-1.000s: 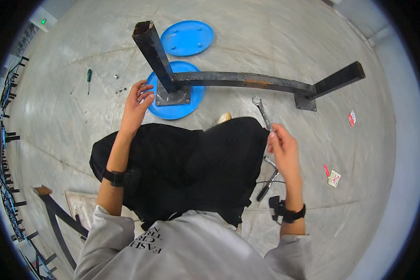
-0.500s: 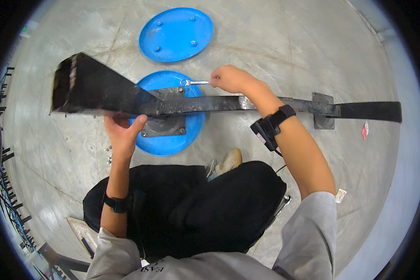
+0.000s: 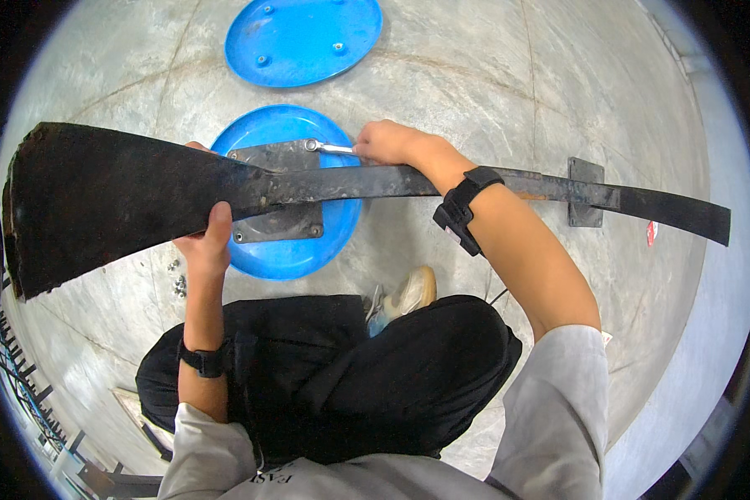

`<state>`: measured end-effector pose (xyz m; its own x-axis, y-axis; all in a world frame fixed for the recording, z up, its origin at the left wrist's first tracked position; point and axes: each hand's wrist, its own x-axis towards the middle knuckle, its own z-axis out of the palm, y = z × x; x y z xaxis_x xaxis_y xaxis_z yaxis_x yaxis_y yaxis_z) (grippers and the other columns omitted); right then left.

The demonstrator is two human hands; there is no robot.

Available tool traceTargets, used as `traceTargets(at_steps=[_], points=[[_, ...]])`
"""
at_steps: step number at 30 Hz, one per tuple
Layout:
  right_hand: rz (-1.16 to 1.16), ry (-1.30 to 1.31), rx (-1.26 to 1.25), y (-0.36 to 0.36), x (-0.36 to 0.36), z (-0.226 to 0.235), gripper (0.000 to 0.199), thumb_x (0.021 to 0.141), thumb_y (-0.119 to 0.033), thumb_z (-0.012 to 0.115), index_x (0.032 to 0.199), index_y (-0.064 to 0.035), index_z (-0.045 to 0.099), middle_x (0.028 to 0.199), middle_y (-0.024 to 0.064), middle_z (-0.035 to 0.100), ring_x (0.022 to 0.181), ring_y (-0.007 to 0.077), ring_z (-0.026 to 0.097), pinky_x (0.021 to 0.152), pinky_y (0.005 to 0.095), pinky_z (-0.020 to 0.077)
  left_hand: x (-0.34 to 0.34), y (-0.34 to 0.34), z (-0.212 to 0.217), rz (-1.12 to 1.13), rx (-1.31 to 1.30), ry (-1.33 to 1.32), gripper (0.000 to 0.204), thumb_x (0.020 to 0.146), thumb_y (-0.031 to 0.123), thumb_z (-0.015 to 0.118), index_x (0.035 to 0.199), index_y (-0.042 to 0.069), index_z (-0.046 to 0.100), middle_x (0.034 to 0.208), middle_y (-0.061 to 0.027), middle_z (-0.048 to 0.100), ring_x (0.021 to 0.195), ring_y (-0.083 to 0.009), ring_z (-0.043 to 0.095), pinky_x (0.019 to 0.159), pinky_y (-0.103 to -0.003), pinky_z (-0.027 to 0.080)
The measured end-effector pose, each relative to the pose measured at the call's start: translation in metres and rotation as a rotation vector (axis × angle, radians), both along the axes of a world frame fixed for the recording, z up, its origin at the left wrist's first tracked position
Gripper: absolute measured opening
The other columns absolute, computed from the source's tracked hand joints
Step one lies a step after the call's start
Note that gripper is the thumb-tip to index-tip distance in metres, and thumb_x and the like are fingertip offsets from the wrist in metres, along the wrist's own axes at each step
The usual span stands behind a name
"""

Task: The person assembles a metal stand structure by placing a base section on blue pads, aligning a support column, and tightening nuts and bolts using a combination wrench.

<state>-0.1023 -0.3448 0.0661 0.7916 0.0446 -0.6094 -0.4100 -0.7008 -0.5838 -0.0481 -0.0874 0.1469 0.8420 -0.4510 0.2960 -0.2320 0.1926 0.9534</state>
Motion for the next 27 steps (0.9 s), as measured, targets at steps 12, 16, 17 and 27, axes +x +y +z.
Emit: traceTargets(at_steps=[12,16,17,27], points=[[0.183,-0.208,-0.326,-0.016,0.024,0.004,0.044,0.084,-0.047,0.049,0.082,-0.0060,0.065,0.073,0.0111,0.063,0.069,0.0272,0.058,0.064,0.0390,0.0451,0.008,0.006,-0.010,0.033,0.206,-0.199,0.047,0.069,0.020,0.067,0.107,-0.002,0.050,0.105,-0.0122,0.053,0.093,-0.0189,0.053,0.083,-0.031,0.043],[0.544,-0.450,-0.597,-0.023,0.082,0.020,0.040,0.074,-0.050,0.058,0.075,-0.0106,0.063,0.077,0.0086,0.062,0.083,0.0301,0.058,0.072,0.0415,0.0444,0.012,0.004,-0.017,-0.004,0.148,-0.218,0.048,0.070,0.023,0.066,0.107,-0.003,0.050,0.107,-0.0140,0.053,0.096,-0.0209,0.053,0.085,-0.033,0.043],[0.593,-0.508,-0.643,-0.022,0.095,0.017,0.038,0.072,-0.049,0.060,0.074,-0.0114,0.063,0.079,0.0072,0.062,0.087,0.0300,0.057,0.075,0.0415,0.0434,0.011,0.002,-0.018,-0.001,0.139,-0.226,0.048,0.071,0.024,0.066,0.107,-0.003,0.050,0.107,-0.0143,0.053,0.096,-0.0214,0.053,0.085,-0.033,0.043],[0.314,-0.580,-0.320,-0.024,0.096,0.030,0.034,0.072,-0.041,0.066,0.078,-0.0086,0.063,0.071,0.0060,0.059,0.068,0.0228,0.053,0.063,0.0347,0.0414,0.006,-0.001,-0.011,0.035,0.036,-0.157,0.048,0.069,0.019,0.067,0.108,-0.004,0.050,0.107,-0.0163,0.054,0.096,-0.0220,0.054,0.086,-0.033,0.043]])
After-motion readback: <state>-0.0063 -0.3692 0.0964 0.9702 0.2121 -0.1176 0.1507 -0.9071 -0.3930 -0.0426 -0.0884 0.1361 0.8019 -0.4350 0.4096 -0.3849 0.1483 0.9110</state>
